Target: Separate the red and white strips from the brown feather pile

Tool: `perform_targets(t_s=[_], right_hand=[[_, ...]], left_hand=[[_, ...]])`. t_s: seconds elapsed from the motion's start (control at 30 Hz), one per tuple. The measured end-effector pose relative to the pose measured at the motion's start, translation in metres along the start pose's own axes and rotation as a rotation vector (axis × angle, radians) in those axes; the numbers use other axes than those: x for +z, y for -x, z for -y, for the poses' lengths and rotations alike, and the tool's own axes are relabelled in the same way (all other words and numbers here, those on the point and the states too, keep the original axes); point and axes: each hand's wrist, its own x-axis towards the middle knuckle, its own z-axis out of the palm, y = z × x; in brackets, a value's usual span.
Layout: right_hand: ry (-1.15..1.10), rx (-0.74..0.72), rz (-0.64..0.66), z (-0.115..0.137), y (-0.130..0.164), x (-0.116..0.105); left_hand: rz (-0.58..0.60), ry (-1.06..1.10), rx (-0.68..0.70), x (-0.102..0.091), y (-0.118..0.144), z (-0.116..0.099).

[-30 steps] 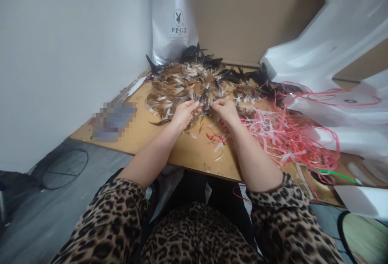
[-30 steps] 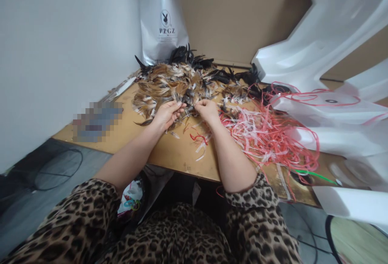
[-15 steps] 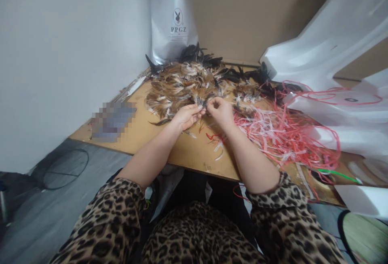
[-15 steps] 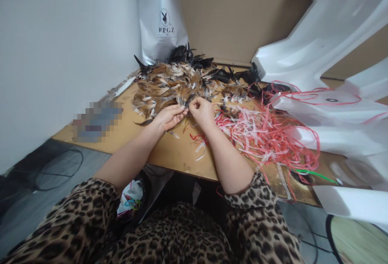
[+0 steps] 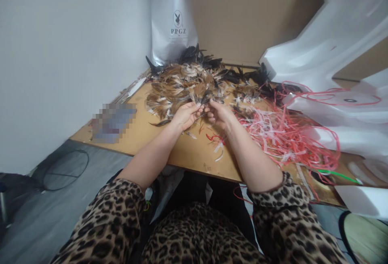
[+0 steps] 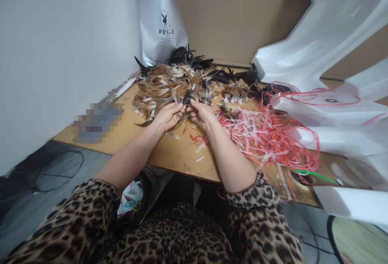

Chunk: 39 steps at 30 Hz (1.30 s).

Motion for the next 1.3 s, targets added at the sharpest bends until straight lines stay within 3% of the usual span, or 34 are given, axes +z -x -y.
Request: perform_targets(t_s=[0.23,0.57,0.8,1.07,1.3], right_hand=[[0.060,-0.164,-0.047,0.001,0.008,0.012],[0.132,-0.327,-0.143,-0.007,0.000,0.010],[0.199,-0.331,-0.168,-0.008,-0.001,0.008],[-0.029,-0.345,-0.260,0.006,0.002,0.004],[-0.068,-0.242,-0.157,0.005,0.002,0.003]], left_hand=[[-0.035,-0.068,0.032,0.003,0.002,0.000],[-0.066,-0.239,0.023,0.003,0.002,0.005],[-0.118,-0.429,0.069,0.002,0.001,0.008],[-0.097,-0.394,0.050,-0.001,-0.001,0.010],[-0.068,-0.383,0.022,0.001,0.001,0.009]])
